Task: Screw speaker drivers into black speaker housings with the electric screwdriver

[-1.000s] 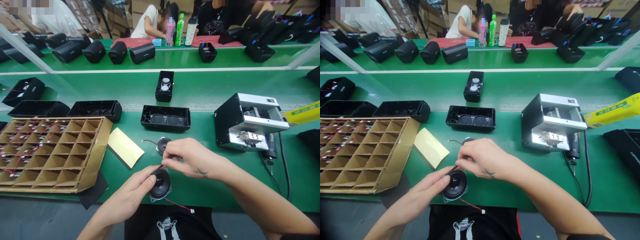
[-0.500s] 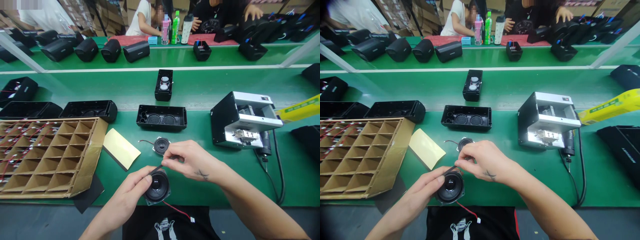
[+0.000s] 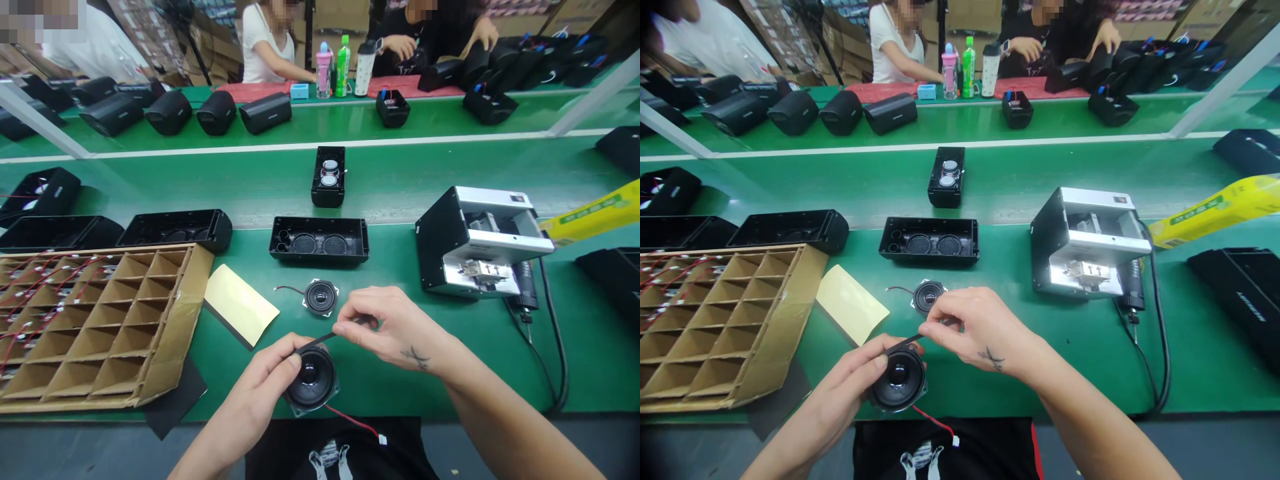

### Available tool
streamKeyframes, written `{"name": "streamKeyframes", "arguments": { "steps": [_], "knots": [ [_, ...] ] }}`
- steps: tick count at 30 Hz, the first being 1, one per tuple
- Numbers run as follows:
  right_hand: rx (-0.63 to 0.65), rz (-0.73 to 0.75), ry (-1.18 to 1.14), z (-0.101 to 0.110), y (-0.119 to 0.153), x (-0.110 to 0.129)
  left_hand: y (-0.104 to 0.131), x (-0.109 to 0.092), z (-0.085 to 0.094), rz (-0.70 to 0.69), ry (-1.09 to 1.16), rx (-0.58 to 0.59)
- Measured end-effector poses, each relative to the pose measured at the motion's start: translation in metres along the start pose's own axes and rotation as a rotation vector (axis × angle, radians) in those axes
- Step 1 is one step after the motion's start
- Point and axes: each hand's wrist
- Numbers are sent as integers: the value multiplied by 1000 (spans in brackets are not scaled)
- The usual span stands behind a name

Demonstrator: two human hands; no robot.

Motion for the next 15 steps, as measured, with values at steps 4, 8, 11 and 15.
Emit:
{"name": "streamKeyframes", "arguments": {
  "steps": [4, 8, 11, 15],
  "knots": [
    [-9, -18, -27, 0, 5, 0, -1, 1, -1, 8, 1, 5],
    [-7, -40, -49, 1, 9, -2, -3, -3, -3, 3, 6, 13],
    [-14, -52, -56, 1, 11, -3, -4, -7, -4, 21, 7, 18],
    [-15, -76, -69, -1, 13, -3, -6, -8, -5, 23, 18, 2]
  ]
}}
Point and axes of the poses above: each hand's wrist, its own y-axis away from the middle knuckle, its own z-axis out of the back of the hand, x = y × z, and after that the axes turned 5 degrees about x, right-handed
